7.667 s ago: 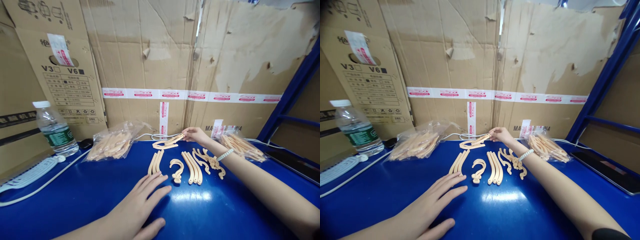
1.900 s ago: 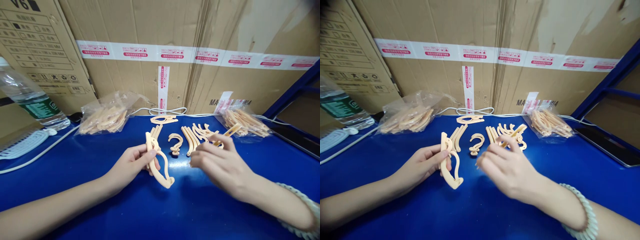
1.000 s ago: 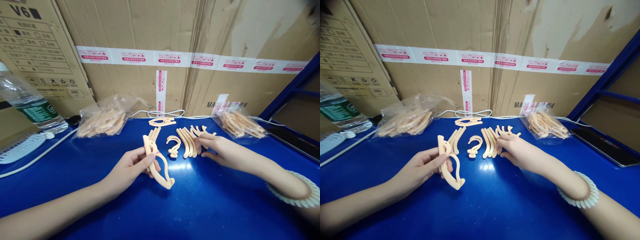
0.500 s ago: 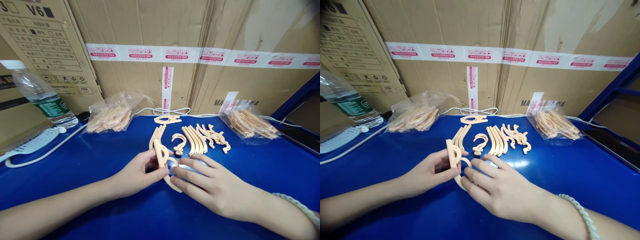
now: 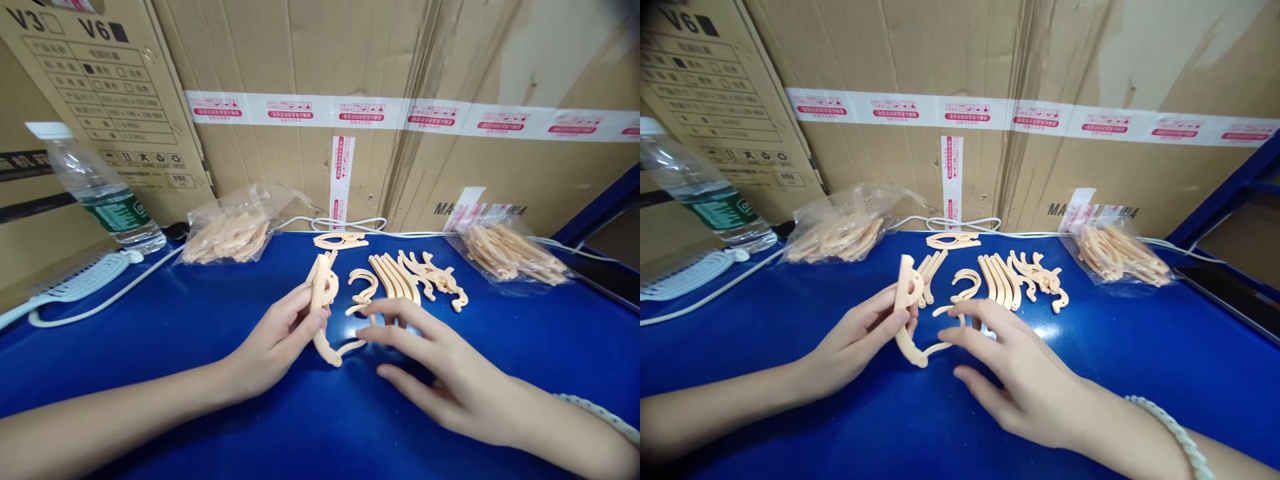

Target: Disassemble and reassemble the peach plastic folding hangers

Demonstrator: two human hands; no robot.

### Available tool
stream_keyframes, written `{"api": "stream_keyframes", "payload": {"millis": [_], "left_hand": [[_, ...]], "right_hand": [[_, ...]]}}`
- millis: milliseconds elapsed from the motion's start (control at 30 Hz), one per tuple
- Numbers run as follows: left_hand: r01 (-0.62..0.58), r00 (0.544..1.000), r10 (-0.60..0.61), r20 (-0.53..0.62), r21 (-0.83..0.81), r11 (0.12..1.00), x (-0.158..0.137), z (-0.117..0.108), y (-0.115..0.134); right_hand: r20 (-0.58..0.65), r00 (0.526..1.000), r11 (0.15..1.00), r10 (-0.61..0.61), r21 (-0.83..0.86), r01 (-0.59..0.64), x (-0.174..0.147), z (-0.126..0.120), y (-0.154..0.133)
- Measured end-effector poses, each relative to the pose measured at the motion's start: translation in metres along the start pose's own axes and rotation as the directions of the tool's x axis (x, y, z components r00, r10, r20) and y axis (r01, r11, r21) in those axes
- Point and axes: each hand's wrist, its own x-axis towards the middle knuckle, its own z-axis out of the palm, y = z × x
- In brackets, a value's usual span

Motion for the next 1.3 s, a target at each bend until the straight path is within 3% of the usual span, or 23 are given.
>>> {"api": "stream_keyframes", "payload": {"millis": [133,267,367,467,600,667,733,833,900,1000,1133,1233,1300], "left_hand": [[-0.098,0.995,0.091,0.045,0.190,0.977,-0.001,-0.002,0.001],[-0.121,0.992,0.114,0.045,0.220,0.968,-0.002,-0.002,0.001],[-0.096,0.994,0.104,-0.022,0.251,0.963,-0.002,-0.001,0.000],[-0.088,0.991,0.113,-0.065,0.300,0.950,-0.002,-0.001,-0.001],[-0.131,0.987,0.157,-0.028,0.412,0.902,-0.004,0.002,-0.005],[-0.198,0.978,0.205,0.044,0.516,0.834,-0.006,0.003,-0.007],[-0.291,0.955,0.255,0.151,0.639,0.712,-0.007,0.005,-0.009],[-0.418,0.906,0.291,0.307,0.761,0.496,-0.009,0.007,-0.010],[-0.470,0.879,0.298,0.372,0.785,0.404,-0.009,0.008,-0.009],[-0.512,0.852,0.309,0.422,0.798,0.319,-0.010,0.008,-0.006],[-0.548,0.817,0.349,0.460,0.807,0.220,-0.012,0.010,-0.001],[-0.557,0.805,0.361,0.471,0.810,0.184,-0.014,0.010,0.001],[-0.540,0.832,0.304,0.464,0.803,0.252,-0.013,0.010,0.000]], "right_hand": [[0.007,0.988,0.929,0.157,0.338,-0.150,-0.002,-0.002,0.000],[0.085,0.959,0.733,0.270,0.628,-0.261,0.001,-0.004,0.003],[0.034,0.912,0.617,0.408,0.727,-0.303,0.005,-0.005,0.007],[0.002,0.862,0.554,0.506,0.766,-0.327,0.009,-0.004,0.011],[0.248,0.838,0.417,0.486,0.777,-0.472,0.010,0.002,0.014],[0.338,0.838,0.379,0.429,0.774,-0.506,0.010,0.004,0.013],[0.402,0.833,0.360,0.380,0.766,-0.533,0.010,0.005,0.011],[0.542,0.782,0.298,0.307,0.726,-0.620,0.008,0.006,0.007],[0.606,0.745,0.258,0.278,0.700,-0.666,0.007,0.007,0.004],[0.619,0.725,0.273,0.302,0.672,-0.688,0.007,0.008,-0.001],[0.562,0.736,0.393,0.376,0.623,-0.676,0.006,0.009,-0.007],[0.411,0.814,0.608,0.410,0.543,-0.580,0.004,0.011,-0.012],[0.277,0.892,0.790,0.357,0.419,-0.447,0.002,0.012,-0.016]]}}
